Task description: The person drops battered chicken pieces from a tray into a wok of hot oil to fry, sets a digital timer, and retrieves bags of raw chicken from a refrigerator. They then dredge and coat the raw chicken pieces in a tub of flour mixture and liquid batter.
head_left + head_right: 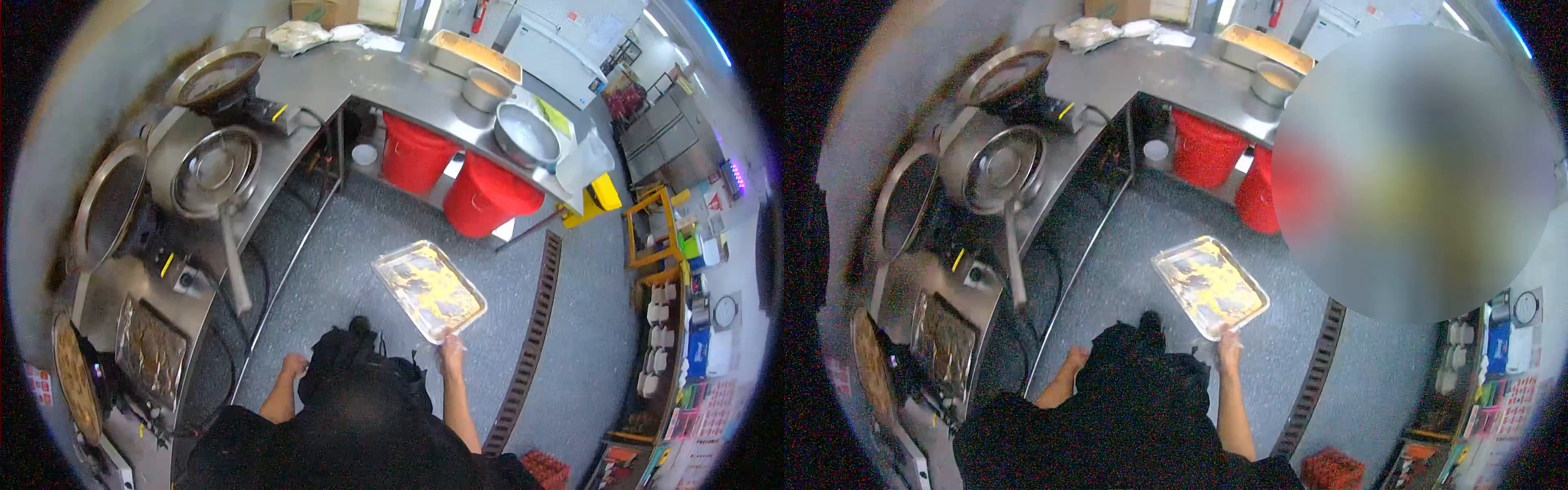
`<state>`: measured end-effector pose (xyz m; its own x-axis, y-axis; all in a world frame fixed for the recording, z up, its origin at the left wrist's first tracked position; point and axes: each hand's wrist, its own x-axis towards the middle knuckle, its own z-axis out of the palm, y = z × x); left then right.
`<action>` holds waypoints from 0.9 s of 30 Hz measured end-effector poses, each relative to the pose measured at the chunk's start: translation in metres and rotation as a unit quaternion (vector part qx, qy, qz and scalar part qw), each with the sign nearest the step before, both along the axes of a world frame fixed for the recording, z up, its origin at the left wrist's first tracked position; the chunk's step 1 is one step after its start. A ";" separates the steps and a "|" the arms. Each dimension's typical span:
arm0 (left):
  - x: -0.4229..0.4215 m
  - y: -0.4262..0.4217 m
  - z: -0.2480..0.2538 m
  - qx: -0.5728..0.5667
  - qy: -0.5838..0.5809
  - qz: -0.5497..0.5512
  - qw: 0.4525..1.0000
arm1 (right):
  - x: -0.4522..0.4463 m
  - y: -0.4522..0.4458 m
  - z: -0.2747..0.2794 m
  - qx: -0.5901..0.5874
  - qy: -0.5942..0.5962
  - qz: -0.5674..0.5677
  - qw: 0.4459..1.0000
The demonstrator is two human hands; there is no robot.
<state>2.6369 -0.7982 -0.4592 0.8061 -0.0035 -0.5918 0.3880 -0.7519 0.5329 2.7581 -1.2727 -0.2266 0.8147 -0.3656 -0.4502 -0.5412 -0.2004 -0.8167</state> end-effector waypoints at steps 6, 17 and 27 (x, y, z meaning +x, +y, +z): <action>0.208 -0.061 0.113 0.009 -0.084 0.207 0.975 | 0.201 0.000 -0.004 0.077 -0.024 0.020 0.997; 0.351 -0.126 0.027 0.288 0.004 0.113 0.951 | 0.636 -0.097 0.129 0.377 -0.196 0.166 0.890; 0.541 -0.216 -0.004 0.096 -0.206 0.296 0.928 | 1.050 -0.227 0.129 0.244 -0.158 0.119 0.949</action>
<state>3.1776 -1.0142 -0.4635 0.7912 0.5857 -0.1759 0.5560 -0.5690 0.6059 3.8085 -1.5001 -0.0979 0.9708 0.0347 -0.2375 -0.2400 0.1580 -0.9578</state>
